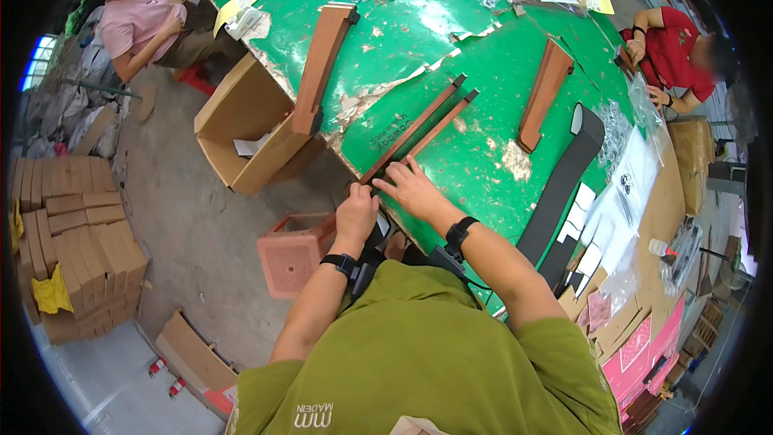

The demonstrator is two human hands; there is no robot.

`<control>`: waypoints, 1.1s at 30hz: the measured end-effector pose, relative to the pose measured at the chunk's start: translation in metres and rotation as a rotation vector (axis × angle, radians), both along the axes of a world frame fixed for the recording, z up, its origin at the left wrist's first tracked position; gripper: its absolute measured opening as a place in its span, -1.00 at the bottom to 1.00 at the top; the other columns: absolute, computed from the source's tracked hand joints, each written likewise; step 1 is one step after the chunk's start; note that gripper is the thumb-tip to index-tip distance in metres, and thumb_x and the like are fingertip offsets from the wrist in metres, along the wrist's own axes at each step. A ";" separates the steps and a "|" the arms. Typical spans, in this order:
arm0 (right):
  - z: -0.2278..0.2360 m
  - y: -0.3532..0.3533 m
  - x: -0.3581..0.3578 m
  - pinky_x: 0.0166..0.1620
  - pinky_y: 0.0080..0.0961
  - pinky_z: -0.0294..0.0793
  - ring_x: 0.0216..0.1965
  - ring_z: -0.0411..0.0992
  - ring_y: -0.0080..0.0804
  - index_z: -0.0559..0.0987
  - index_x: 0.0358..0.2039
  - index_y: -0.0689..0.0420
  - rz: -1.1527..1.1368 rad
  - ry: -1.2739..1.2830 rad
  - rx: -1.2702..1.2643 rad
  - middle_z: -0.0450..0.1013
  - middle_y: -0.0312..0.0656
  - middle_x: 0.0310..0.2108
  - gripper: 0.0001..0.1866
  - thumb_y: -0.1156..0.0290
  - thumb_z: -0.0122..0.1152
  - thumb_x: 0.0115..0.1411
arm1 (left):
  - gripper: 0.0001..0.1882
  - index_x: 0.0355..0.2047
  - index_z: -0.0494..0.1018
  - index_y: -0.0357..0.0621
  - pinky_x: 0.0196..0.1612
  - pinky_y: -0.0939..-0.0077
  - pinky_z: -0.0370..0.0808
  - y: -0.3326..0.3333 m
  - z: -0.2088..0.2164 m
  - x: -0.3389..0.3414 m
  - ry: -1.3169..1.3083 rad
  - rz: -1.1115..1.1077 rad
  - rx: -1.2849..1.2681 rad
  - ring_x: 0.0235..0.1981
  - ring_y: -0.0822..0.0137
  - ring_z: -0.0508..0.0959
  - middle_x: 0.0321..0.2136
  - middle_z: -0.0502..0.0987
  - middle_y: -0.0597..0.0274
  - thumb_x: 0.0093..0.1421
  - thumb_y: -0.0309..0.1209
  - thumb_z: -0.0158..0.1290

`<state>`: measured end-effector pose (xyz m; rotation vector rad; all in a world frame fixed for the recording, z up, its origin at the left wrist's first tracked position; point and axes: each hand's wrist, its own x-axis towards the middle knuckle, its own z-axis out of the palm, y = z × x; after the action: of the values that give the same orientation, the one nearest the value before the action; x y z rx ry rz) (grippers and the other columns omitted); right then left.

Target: Assembling wooden slats and applying adhesive strips for furniture manufacturing in a workshop setting.

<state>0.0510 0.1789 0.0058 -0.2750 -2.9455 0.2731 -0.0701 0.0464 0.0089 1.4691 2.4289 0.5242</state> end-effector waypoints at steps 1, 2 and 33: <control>-0.006 0.000 0.003 0.28 0.00 0.10 0.13 0.28 -0.18 0.50 0.04 -0.10 -0.032 0.023 -0.070 0.36 -0.13 -0.08 -0.58 0.41 0.04 0.13 | -0.78 -0.27 0.40 -0.15 -0.39 0.22 0.52 0.000 0.000 0.001 0.001 0.005 -0.003 -0.40 0.04 0.54 -0.31 0.42 0.12 0.10 -0.37 0.14; -0.005 -0.001 0.003 0.28 0.00 0.10 0.13 0.28 -0.18 0.50 0.04 -0.10 -0.029 0.024 -0.074 0.36 -0.13 -0.08 -0.58 0.41 0.04 0.13 | -0.77 -0.28 0.41 -0.15 -0.40 0.23 0.52 0.001 0.000 0.001 0.000 -0.004 0.022 -0.40 0.04 0.54 -0.31 0.42 0.12 0.10 -0.36 0.15; 0.011 -0.016 -0.014 0.25 -0.07 0.17 0.07 0.30 -0.14 0.58 -0.07 -0.01 -0.199 0.109 -0.205 0.37 -0.14 -0.14 -0.66 0.36 0.16 0.10 | -0.79 -0.30 0.44 -0.20 -0.28 0.24 0.50 -0.026 0.009 -0.024 -0.301 0.140 0.032 -0.35 0.04 0.57 -0.37 0.54 0.06 0.14 -0.35 0.14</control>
<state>0.0370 0.1629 0.0163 -0.5572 -2.7575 0.5441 -0.0940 0.0206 0.0179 1.1415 2.3008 0.7570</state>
